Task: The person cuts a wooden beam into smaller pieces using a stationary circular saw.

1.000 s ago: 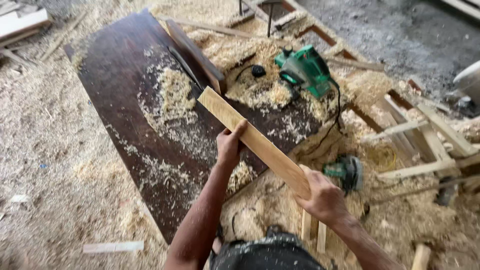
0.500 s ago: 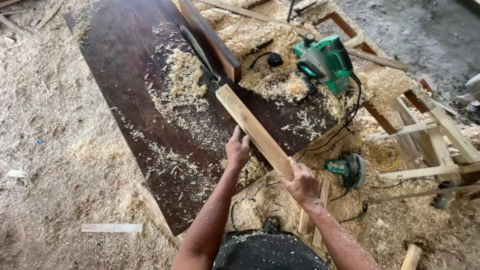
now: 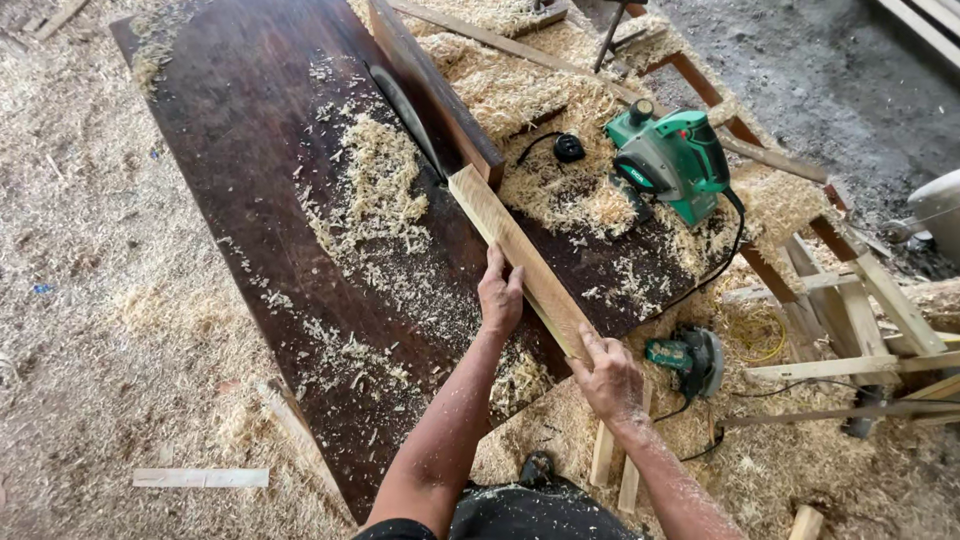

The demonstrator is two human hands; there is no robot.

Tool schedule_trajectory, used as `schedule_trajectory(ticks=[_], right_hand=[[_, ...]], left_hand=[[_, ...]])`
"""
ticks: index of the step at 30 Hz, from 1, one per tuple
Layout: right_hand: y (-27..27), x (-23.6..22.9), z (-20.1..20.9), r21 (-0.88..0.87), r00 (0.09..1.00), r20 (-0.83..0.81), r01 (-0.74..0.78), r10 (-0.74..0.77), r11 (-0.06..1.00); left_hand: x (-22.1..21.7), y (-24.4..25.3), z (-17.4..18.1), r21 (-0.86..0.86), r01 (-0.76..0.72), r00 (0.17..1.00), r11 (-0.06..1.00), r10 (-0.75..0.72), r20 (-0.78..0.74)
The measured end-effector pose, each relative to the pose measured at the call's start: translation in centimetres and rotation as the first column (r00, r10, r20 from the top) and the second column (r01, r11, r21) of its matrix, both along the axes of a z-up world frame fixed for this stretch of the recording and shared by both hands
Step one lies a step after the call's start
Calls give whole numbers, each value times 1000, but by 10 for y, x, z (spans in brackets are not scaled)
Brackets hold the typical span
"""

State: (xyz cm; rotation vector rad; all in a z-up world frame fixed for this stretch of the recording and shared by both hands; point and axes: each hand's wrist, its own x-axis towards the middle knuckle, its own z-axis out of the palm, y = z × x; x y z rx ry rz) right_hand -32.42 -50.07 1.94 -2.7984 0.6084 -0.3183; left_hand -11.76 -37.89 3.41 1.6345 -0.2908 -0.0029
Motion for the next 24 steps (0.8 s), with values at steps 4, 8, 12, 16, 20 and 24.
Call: schedule_trajectory(ticks=[4,8,12,16,20,24], right_hand=[[-6,-1,5,52,988,-155,13,-5,999],[3,-2,3,45,990,-144,14,-8,999],[4,4,0,6,998,-54,41,-41,999],[-6,16,8,52,999,-42,23,-21,998],[3,34,19,0,994,-102,-51,51,999],[14,25,23,20,999,-44,12,-11,1000]], left_hand=[[6,3,-3,3,67,979,998,-65,-192],[4,7,0,43,70,985,997,-62,-160],[7,7,0,75,75,984,994,-62,-165],[16,0,2,82,63,984,995,-48,-171],[35,3,11,74,104,968,992,-84,-236],[34,8,9,127,83,989,988,-67,-130]])
